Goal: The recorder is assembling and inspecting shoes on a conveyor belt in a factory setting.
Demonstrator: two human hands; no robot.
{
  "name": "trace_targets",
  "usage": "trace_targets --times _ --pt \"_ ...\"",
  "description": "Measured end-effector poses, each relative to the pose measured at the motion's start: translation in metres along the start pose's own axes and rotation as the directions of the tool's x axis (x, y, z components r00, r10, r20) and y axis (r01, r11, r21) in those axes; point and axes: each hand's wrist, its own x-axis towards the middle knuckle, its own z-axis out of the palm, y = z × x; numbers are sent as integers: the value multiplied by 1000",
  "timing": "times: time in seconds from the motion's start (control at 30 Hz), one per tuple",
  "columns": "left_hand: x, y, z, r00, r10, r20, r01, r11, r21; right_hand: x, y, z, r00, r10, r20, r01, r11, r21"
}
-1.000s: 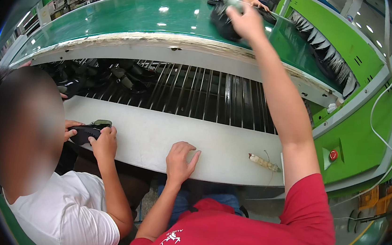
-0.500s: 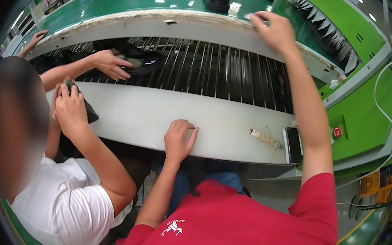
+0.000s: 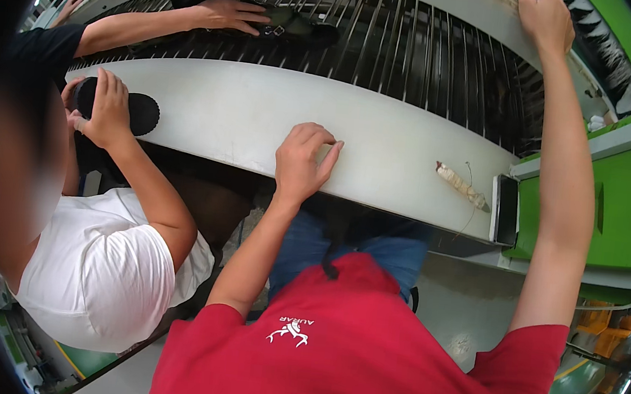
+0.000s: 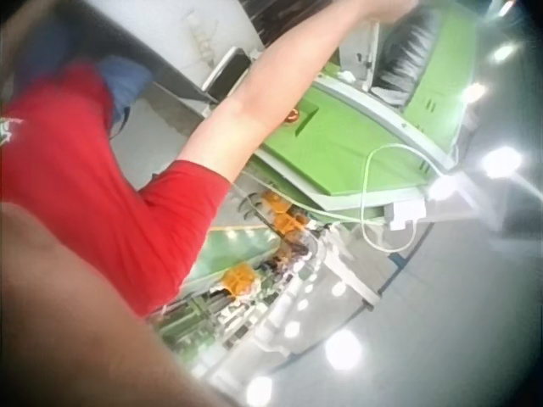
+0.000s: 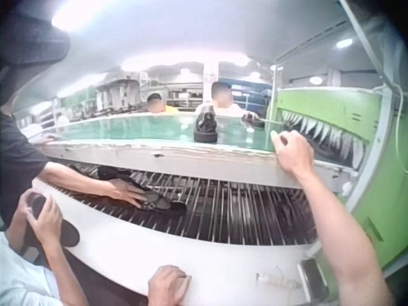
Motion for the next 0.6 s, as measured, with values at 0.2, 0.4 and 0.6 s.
trace_targets --times 0.2,0.4,0.6 --pt "0 6 0 999 3 43 -7 996 86 0 1 0 999 -38 28 37 999 12" --pt "11 -6 4 991 -16 134 4 996 93 2 7 1 999 -3 32 0 995 103" --pt "111 -60 10 963 85 257 -169 931 324 1 11 -4 1000 1 24 -4 993 122"
